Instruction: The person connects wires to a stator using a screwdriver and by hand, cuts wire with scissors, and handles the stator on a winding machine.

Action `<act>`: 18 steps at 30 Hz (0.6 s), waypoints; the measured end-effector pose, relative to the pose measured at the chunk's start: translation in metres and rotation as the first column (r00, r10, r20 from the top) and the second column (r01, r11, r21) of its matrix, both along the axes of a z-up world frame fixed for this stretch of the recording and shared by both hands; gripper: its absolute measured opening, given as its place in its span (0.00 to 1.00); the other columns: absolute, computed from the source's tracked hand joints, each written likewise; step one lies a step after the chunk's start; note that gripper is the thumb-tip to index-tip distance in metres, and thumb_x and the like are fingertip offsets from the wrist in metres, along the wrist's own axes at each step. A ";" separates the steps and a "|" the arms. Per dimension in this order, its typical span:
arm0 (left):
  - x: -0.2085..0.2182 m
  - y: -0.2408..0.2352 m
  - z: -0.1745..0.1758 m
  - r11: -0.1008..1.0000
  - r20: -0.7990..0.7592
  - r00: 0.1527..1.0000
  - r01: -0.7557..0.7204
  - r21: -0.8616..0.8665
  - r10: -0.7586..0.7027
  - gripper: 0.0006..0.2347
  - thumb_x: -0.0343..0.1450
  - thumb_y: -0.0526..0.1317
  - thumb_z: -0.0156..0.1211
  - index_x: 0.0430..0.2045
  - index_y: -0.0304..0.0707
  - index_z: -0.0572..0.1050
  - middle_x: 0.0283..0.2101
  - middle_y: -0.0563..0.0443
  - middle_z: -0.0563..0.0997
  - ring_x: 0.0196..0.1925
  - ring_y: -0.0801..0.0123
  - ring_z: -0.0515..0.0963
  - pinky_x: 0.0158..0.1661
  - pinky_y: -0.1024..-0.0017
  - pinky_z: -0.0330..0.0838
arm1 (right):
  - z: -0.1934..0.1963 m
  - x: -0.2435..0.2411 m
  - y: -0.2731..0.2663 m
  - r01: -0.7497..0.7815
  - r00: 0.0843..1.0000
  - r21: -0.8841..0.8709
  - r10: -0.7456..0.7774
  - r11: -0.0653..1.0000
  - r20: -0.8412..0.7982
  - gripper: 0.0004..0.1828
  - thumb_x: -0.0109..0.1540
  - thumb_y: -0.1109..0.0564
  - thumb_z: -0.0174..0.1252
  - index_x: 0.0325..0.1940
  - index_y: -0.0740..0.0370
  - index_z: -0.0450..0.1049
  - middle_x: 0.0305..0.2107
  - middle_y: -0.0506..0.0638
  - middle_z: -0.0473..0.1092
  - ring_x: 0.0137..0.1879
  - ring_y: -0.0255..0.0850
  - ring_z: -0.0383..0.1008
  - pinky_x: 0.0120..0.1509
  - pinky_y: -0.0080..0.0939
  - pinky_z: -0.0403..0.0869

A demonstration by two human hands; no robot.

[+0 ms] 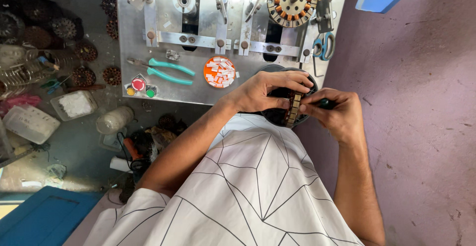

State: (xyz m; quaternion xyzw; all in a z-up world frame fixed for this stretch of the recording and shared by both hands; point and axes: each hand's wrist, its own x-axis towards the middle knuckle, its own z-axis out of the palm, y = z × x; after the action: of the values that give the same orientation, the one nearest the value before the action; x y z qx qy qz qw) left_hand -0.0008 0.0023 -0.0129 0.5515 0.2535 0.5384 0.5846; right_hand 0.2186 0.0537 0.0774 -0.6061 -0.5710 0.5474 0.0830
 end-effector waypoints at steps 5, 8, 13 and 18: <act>0.002 -0.003 0.000 0.998 0.005 0.999 -0.053 0.020 0.053 0.18 0.70 0.31 0.71 0.54 0.38 0.77 0.62 0.48 0.78 0.68 0.61 0.76 0.70 0.64 0.70 | 0.004 -0.003 0.000 -0.092 0.995 0.103 0.089 0.990 0.035 0.08 0.53 0.66 0.72 0.35 0.64 0.80 0.26 0.48 0.77 0.26 0.30 0.70 0.27 0.29 0.66; 0.008 -0.006 0.004 0.986 -0.057 0.985 -0.163 0.048 0.165 0.17 0.66 0.29 0.67 0.49 0.36 0.78 0.59 0.47 0.80 0.63 0.61 0.80 0.66 0.66 0.73 | 0.004 -0.003 -0.003 -0.183 0.982 0.172 0.189 0.968 -0.015 0.09 0.54 0.68 0.70 0.35 0.63 0.77 0.29 0.46 0.77 0.32 0.27 0.74 0.35 0.26 0.73; 0.024 -0.008 0.016 0.958 -0.170 0.953 -0.270 -0.094 0.252 0.14 0.61 0.33 0.64 0.41 0.35 0.78 0.51 0.48 0.84 0.55 0.63 0.84 0.59 0.69 0.76 | -0.008 -0.006 -0.012 -0.012 1.000 0.054 0.011 0.998 0.019 0.11 0.55 0.74 0.64 0.36 0.64 0.74 0.28 0.46 0.70 0.31 0.31 0.67 0.34 0.32 0.67; 0.014 -0.011 0.020 0.979 -0.122 0.971 -0.205 0.001 0.203 0.23 0.62 0.33 0.60 0.55 0.38 0.74 0.60 0.44 0.78 0.64 0.60 0.80 0.67 0.68 0.71 | -0.017 0.007 -0.019 0.058 0.937 0.091 -0.023 0.994 -0.350 0.23 0.55 0.78 0.58 0.52 0.67 0.68 0.44 0.54 0.70 0.45 0.34 0.73 0.49 0.33 0.75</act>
State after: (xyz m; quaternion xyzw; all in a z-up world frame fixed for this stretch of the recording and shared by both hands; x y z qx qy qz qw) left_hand 0.0134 -0.0086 0.0070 0.5510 0.3470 0.5595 0.5128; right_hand 0.2256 0.0350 0.0609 -0.5064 -0.5614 0.6149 0.2241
